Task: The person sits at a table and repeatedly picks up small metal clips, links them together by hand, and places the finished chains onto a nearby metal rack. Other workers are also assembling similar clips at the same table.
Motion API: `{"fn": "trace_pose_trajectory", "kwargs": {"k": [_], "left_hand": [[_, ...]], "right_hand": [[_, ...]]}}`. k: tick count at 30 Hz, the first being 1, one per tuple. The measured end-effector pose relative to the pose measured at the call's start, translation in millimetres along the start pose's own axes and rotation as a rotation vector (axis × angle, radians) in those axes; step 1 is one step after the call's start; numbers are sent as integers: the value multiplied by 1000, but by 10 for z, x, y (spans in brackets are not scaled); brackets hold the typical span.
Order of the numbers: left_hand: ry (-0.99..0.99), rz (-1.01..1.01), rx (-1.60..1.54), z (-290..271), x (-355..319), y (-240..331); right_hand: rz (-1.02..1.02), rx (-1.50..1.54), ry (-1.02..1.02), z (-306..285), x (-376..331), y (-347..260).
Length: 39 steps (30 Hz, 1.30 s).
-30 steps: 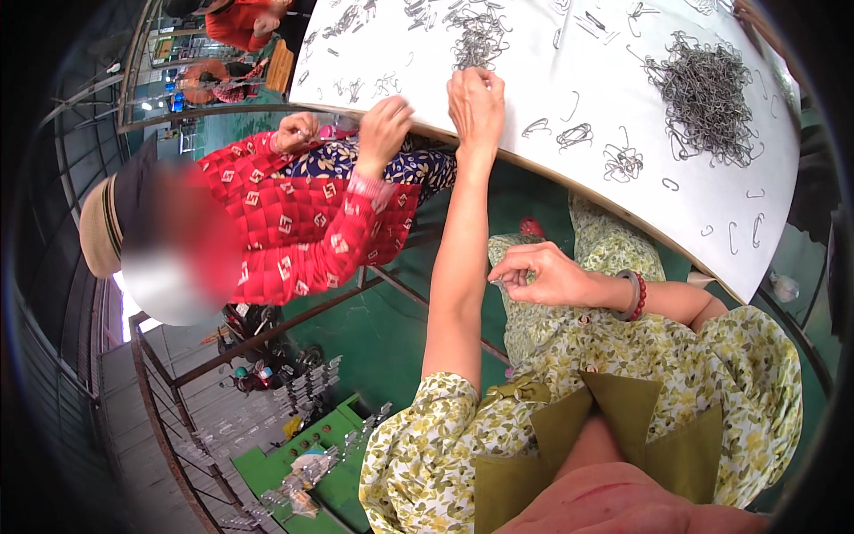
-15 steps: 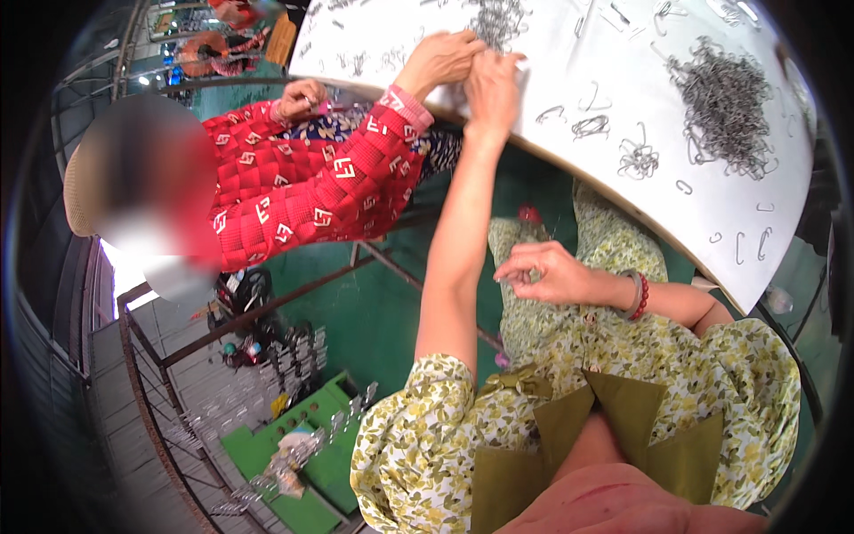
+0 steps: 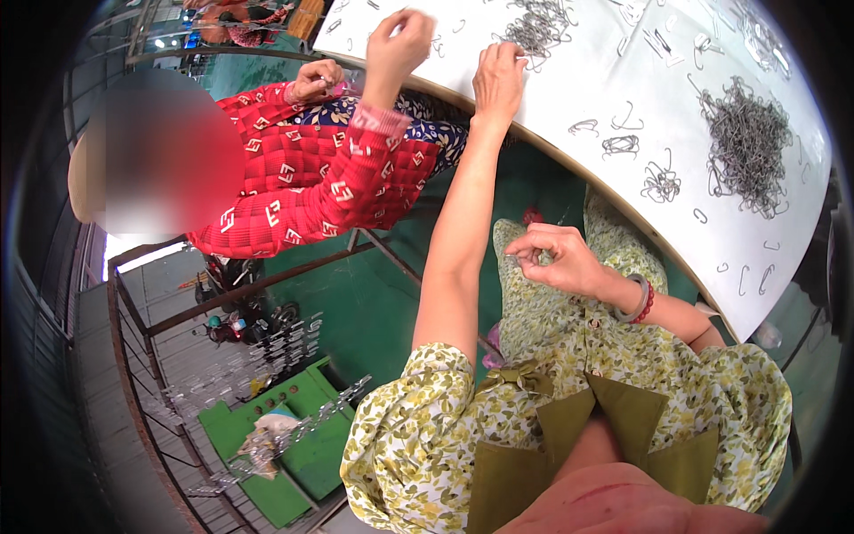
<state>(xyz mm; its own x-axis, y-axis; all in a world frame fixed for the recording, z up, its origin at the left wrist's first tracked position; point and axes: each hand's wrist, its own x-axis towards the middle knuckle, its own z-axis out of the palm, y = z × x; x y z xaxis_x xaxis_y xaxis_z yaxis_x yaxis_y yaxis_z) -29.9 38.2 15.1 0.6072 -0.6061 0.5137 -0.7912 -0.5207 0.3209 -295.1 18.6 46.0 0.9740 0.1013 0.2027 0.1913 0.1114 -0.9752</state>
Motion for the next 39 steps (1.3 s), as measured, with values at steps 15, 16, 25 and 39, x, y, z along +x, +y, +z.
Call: {"fn": "trace_pose_trajectory", "kwargs": {"k": [15,16,25,39], "left_hand": [[-436,-578,56,-4,326,295],[-439,-613,31,-36,352,281],[-253,-458,97,-19,191,61],[14,-457,-140,-395,238,187]], "right_hand": [[83,4,33,39,8,-79],[70,8,39,44,23,-91],[66,-1,19,150,75,-187],[-3,-80,42,122,86,-226]]}}
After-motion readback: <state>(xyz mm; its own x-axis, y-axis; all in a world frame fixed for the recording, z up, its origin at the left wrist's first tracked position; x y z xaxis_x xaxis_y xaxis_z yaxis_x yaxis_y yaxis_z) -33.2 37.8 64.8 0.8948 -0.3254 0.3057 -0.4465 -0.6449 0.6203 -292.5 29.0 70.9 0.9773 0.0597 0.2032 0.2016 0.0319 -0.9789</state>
